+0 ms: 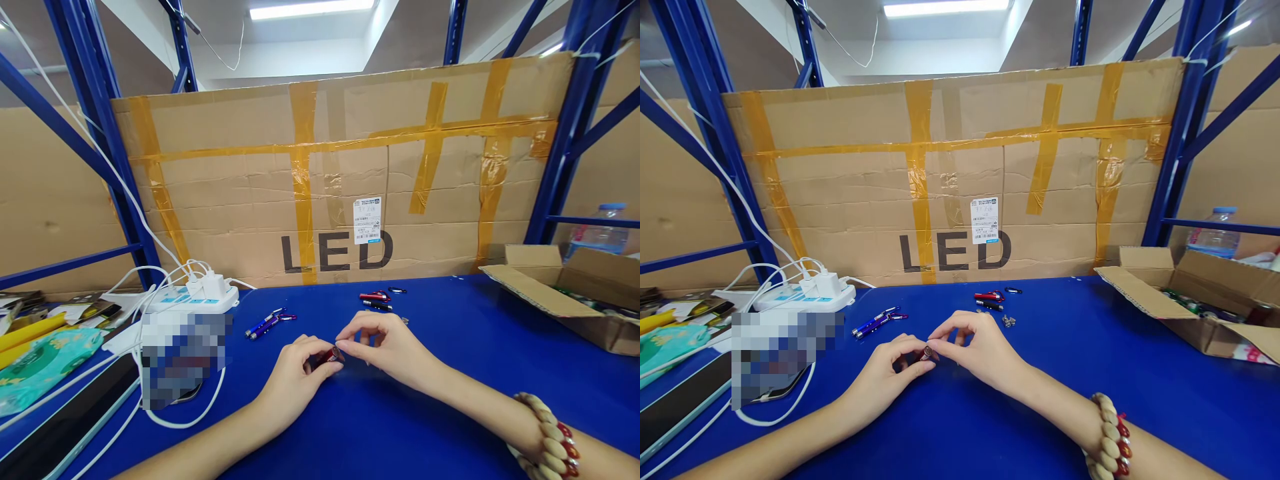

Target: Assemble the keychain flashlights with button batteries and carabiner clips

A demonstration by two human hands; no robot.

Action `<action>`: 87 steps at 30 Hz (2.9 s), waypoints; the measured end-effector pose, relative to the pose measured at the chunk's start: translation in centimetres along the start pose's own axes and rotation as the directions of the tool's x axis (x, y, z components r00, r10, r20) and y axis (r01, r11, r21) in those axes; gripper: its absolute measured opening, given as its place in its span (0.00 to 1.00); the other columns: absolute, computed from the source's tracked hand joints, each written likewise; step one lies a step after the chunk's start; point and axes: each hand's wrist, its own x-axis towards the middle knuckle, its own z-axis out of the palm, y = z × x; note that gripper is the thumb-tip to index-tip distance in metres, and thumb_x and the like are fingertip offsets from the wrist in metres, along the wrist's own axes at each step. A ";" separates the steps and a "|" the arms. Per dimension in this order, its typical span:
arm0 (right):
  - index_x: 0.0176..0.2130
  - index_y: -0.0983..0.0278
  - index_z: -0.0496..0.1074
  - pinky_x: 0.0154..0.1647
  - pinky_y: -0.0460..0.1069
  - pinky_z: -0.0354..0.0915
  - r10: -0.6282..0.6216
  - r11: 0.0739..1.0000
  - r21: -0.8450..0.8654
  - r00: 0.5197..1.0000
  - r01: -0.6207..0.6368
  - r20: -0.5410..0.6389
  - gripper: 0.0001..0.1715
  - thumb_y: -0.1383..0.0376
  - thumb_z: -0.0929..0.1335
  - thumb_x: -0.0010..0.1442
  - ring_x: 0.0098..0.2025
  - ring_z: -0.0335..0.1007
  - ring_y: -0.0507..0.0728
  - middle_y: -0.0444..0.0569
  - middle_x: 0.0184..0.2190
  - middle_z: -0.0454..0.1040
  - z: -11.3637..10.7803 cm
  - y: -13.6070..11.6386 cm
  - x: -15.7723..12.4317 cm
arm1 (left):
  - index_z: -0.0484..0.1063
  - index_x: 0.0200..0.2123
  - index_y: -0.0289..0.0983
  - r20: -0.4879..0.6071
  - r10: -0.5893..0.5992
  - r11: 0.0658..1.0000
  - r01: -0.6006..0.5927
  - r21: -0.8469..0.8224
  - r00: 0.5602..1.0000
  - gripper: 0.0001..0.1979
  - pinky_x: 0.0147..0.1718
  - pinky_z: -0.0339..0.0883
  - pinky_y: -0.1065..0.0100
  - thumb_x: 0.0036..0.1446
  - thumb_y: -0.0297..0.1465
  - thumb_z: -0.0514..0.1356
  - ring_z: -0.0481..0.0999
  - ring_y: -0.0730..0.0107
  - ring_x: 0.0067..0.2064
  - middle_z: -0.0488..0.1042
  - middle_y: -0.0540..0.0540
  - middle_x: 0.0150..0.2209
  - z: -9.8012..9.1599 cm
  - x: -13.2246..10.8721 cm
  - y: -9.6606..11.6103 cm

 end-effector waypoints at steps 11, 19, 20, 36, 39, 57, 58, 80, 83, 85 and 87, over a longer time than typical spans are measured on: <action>0.38 0.61 0.77 0.27 0.45 0.64 -0.140 0.968 -0.221 0.985 0.115 -0.102 0.13 0.57 0.68 0.55 0.24 0.66 0.49 0.45 0.30 0.75 -0.8 0.9 0.3 | 0.74 0.30 0.37 -0.032 -0.057 0.997 0.055 -0.059 0.998 0.10 0.27 0.60 0.70 0.54 0.36 0.55 0.69 0.67 0.30 0.73 0.48 0.28 0.0 0.1 0.0; 0.42 0.57 0.74 0.30 0.45 0.64 0.026 0.760 -0.606 0.942 -0.236 -0.335 0.13 0.64 0.64 0.58 0.30 0.73 0.51 0.42 0.36 0.78 -4.6 1.7 1.7 | 0.72 0.31 0.35 -0.008 -0.102 0.991 0.101 -0.090 0.995 0.14 0.26 0.59 0.70 0.56 0.39 0.53 0.70 0.67 0.29 0.73 0.47 0.29 -0.1 0.1 0.4; 0.41 0.57 0.75 0.29 0.45 0.63 0.047 0.740 -0.626 0.948 -0.245 -0.316 0.13 0.65 0.64 0.58 0.32 0.74 0.52 0.42 0.37 0.78 -4.8 1.8 1.7 | 0.72 0.31 0.35 -0.009 -0.099 0.991 0.098 -0.090 0.995 0.14 0.26 0.59 0.70 0.56 0.39 0.53 0.70 0.67 0.29 0.73 0.47 0.29 -0.1 0.1 0.4; 0.34 0.59 0.78 0.31 0.46 0.61 0.364 0.397 -0.844 0.906 -0.361 -0.216 0.21 0.80 0.63 0.50 0.41 0.74 0.58 0.48 0.37 0.78 -6.7 4.5 1.5 | 0.71 0.29 0.35 -0.015 -0.078 0.986 0.075 -0.150 0.997 0.10 0.25 0.58 0.72 0.56 0.34 0.54 0.69 0.69 0.28 0.72 0.49 0.27 -0.1 -0.1 0.5; 0.34 0.60 0.78 0.31 0.46 0.61 0.385 0.386 -0.846 0.897 -0.369 -0.216 0.20 0.80 0.63 0.50 0.40 0.74 0.58 0.48 0.36 0.79 -6.5 4.3 1.5 | 0.71 0.29 0.35 -0.012 -0.074 0.984 0.071 -0.164 0.997 0.10 0.26 0.58 0.71 0.56 0.34 0.54 0.69 0.69 0.28 0.72 0.49 0.27 -0.1 -0.2 0.4; 0.37 0.62 0.77 0.25 0.47 0.55 0.280 0.394 -0.835 0.916 -0.383 -0.288 0.17 0.77 0.66 0.50 0.37 0.75 0.61 0.52 0.32 0.78 -5.3 3.5 1.6 | 0.71 0.29 0.34 -0.029 -0.072 0.984 0.066 -0.165 0.997 0.09 0.26 0.57 0.72 0.57 0.33 0.55 0.68 0.70 0.28 0.72 0.48 0.27 -0.1 -0.1 0.4; 0.38 0.62 0.77 0.25 0.47 0.54 0.272 0.392 -0.835 0.916 -0.386 -0.295 0.17 0.77 0.66 0.50 0.37 0.75 0.61 0.52 0.32 0.78 -5.5 3.3 1.6 | 0.71 0.30 0.34 -0.026 -0.070 0.983 0.064 -0.170 0.997 0.10 0.26 0.57 0.72 0.57 0.33 0.55 0.67 0.70 0.28 0.72 0.48 0.27 -0.1 -0.1 0.3; 0.40 0.62 0.76 0.22 0.44 0.64 -0.288 0.942 -0.189 0.957 0.279 -0.023 0.15 0.61 0.62 0.62 0.21 0.66 0.46 0.50 0.36 0.72 -1.2 1.8 0.5 | 0.78 0.32 0.34 -0.055 -0.013 0.991 0.005 -0.130 0.998 0.09 0.26 0.58 0.72 0.54 0.32 0.60 0.66 0.70 0.27 0.72 0.48 0.26 0.1 -0.1 0.0; 0.37 0.64 0.76 0.18 0.44 0.62 -0.118 0.992 0.043 0.993 0.118 0.002 0.14 0.58 0.65 0.59 0.17 0.64 0.45 0.49 0.35 0.72 -0.7 1.4 0.4 | 0.78 0.32 0.34 -0.048 0.005 0.992 -0.012 -0.129 0.999 0.10 0.29 0.59 0.71 0.55 0.31 0.58 0.68 0.68 0.29 0.73 0.47 0.28 0.1 -0.1 -0.1; 0.36 0.64 0.76 0.17 0.44 0.60 -0.040 0.992 0.120 0.999 0.037 0.023 0.14 0.57 0.67 0.57 0.16 0.63 0.45 0.49 0.34 0.73 -0.6 1.2 0.4 | 0.77 0.32 0.34 -0.041 0.020 0.992 -0.025 -0.127 0.999 0.10 0.31 0.60 0.71 0.56 0.31 0.57 0.70 0.67 0.31 0.74 0.47 0.29 0.1 -0.1 -0.1; 0.36 0.64 0.76 0.17 0.44 0.58 0.005 0.989 0.148 0.999 -0.012 0.046 0.15 0.57 0.68 0.55 0.16 0.61 0.45 0.47 0.31 0.74 -0.5 0.9 0.3 | 0.77 0.31 0.34 -0.036 0.034 0.993 -0.037 -0.110 0.999 0.10 0.32 0.61 0.70 0.56 0.31 0.56 0.70 0.66 0.31 0.74 0.47 0.29 0.0 -0.1 -0.2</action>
